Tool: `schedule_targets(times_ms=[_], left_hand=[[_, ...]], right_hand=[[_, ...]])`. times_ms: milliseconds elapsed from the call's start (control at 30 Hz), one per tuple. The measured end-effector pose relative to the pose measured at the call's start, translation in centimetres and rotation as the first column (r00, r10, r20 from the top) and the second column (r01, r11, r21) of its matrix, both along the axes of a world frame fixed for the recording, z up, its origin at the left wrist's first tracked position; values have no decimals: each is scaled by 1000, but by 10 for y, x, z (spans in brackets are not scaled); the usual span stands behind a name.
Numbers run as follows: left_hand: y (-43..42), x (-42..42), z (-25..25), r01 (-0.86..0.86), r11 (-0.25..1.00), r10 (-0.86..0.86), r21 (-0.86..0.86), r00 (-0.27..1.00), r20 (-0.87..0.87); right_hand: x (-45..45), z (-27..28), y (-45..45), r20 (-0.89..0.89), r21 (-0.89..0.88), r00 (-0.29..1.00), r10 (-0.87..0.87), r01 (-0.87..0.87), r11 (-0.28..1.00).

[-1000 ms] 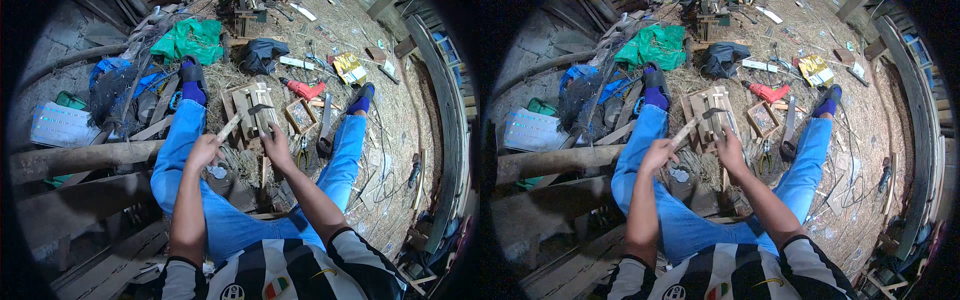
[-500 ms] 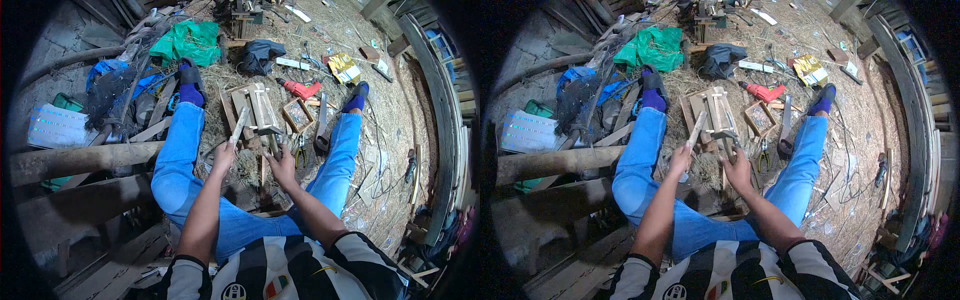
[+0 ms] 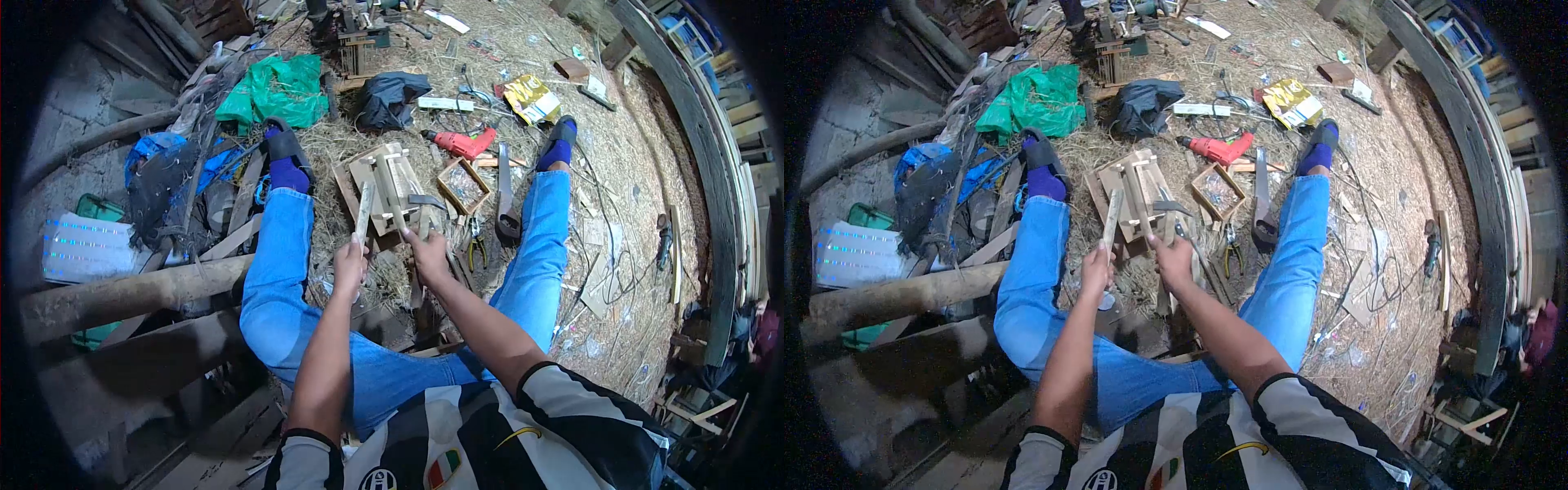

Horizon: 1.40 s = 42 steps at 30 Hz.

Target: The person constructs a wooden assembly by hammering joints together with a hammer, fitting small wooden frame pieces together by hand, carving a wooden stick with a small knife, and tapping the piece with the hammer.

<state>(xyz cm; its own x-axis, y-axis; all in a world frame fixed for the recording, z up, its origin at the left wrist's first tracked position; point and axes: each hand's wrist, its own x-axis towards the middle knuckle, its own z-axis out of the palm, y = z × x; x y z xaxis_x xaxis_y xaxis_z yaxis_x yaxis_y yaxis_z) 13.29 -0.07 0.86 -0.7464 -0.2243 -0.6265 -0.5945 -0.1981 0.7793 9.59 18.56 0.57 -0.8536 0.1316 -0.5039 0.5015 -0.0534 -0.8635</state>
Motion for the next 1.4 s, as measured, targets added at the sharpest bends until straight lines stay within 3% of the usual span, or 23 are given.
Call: schedule_targets(times_ms=[67,133,167,267,333,533,600,667,700,800,867,900,967,1067,1167,1267,1400], left_hand=[[2,0,-1,21,1000,-21,6,1000,0],[6,0,-4,25,1000,-25,-4,1000,-15],[6,2,-12,50,999,-51,-20,998,-47],[12,0,-11,53,998,-54,-20,998,-21],[15,-1,-12,66,997,-67,-39,998,-22],[22,2,-19,52,997,-53,-50,998,-15],[23,3,-21,45,997,-46,-55,999,-13],[22,3,-21,49,998,-50,-47,998,-23],[22,4,-20,52,998,-53,-40,998,-30],[22,4,-17,59,997,-61,-45,998,-35],[20,4,-18,60,998,-61,-30,998,-35],[20,4,-18,61,998,-61,-15,998,-35],[19,4,-19,56,998,-57,-8,998,-33],[21,3,-16,47,999,-47,-2,999,-27],[22,3,-17,42,999,-42,-6,999,-10],[22,2,-17,45,999,-45,-9,999,4],[25,2,-14,43,999,-43,-17,999,-8]], right_hand=[[-2,-14,-2,-57,5,998,-2,2,1000],[-5,-8,-3,56,-21,998,-10,12,1000],[-6,-19,-6,-41,-46,998,-44,42,998],[-8,-27,-4,-48,-115,995,-84,78,990],[-10,-16,1,30,-142,997,-67,70,987],[-30,-28,6,-40,-108,996,-84,79,991],[-35,-19,9,13,-43,998,-57,58,997],[-36,-2,9,-235,-48,961,-148,140,989],[-38,-9,9,-235,-48,961,-149,141,989],[-47,-32,11,-292,74,950,-114,141,987],[-50,-24,16,-250,115,965,79,-52,992],[-51,-17,16,-249,115,965,78,-50,992],[-54,-3,16,-164,-98,985,51,-67,993],[-58,-36,13,-296,-114,954,-39,6,993],[-57,-18,19,-169,-127,986,8,-30,991],[-58,-26,18,-187,-173,980,-70,38,984],[-63,-20,24,-146,-154,988,-47,24,988]])
